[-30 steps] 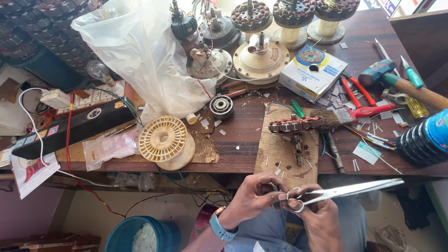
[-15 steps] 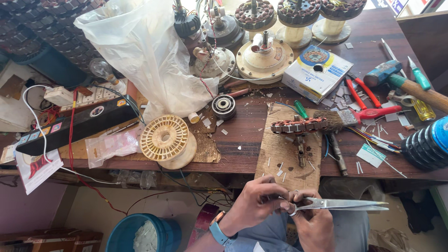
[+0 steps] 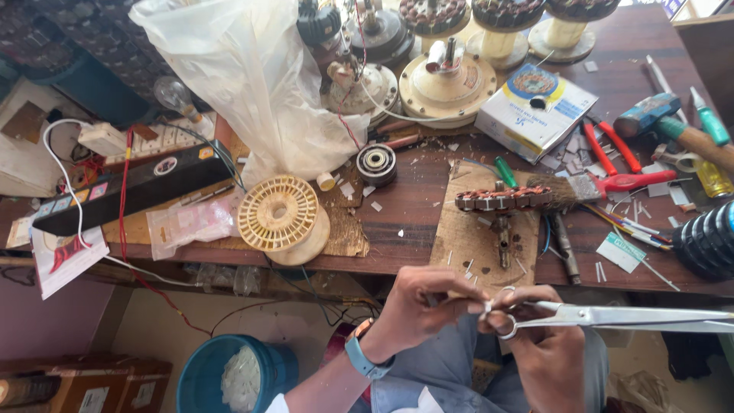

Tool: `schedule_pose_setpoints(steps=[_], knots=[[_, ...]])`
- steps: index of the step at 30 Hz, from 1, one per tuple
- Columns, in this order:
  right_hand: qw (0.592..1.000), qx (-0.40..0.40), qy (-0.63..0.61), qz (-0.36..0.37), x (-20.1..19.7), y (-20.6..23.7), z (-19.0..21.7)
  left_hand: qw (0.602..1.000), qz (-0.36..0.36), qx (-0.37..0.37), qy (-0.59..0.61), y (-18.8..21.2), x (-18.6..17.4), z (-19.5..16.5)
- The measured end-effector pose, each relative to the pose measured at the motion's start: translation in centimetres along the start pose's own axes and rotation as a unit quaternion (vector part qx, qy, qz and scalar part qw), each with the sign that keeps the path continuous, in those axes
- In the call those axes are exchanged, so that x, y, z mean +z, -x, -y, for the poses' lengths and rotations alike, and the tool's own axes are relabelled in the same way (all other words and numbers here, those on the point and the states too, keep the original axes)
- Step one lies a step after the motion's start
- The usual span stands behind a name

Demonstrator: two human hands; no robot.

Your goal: The person cuts small white insulating pieces with scissors and inserts them into slots on a stator assembly. They repeat this process multiple times, handling the stator and pieces carefully on a cluttered workbench.

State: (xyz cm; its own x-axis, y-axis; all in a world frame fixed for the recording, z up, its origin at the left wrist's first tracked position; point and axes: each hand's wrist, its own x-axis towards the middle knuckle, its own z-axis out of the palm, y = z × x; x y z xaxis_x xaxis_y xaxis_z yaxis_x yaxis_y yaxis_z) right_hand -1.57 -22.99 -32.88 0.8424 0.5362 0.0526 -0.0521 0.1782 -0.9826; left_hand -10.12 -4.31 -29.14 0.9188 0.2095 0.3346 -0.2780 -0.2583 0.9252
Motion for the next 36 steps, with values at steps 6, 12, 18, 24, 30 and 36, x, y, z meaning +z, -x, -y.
schedule_pose_setpoints(steps=[6, 12, 18, 24, 30, 36], knots=[[0.975, 0.186, -0.029, 0.12, -1.2, 0.1, -1.8, 0.99, -0.062, -0.051, 0.119, -1.1, -1.1, 2.1], [0.909, 0.281, -0.026, 0.307, -1.8, 1.8, -3.1, 0.98, -0.073, -0.147, 0.115, -1.0, -1.7, 3.7], [0.895, 0.277, 0.067, 0.344, -1.4, 1.3, -2.2, 0.99, -0.07, -0.113, 0.057, -0.9, -2.6, 3.8], [0.893, 0.294, 0.047, 0.337, -1.4, 0.9, -1.9, 0.987, -0.071, -0.14, 0.027, -0.5, -3.3, 3.6], [0.9, 0.296, 0.048, 0.316, -1.2, 1.1, -1.8, 0.987, -0.077, -0.138, 0.032, -0.5, -3.8, 3.3], [0.91, 0.286, 0.012, 0.301, -1.2, 1.4, -2.8, 0.989, -0.075, -0.1, 0.08, -0.4, -4.4, 3.6]])
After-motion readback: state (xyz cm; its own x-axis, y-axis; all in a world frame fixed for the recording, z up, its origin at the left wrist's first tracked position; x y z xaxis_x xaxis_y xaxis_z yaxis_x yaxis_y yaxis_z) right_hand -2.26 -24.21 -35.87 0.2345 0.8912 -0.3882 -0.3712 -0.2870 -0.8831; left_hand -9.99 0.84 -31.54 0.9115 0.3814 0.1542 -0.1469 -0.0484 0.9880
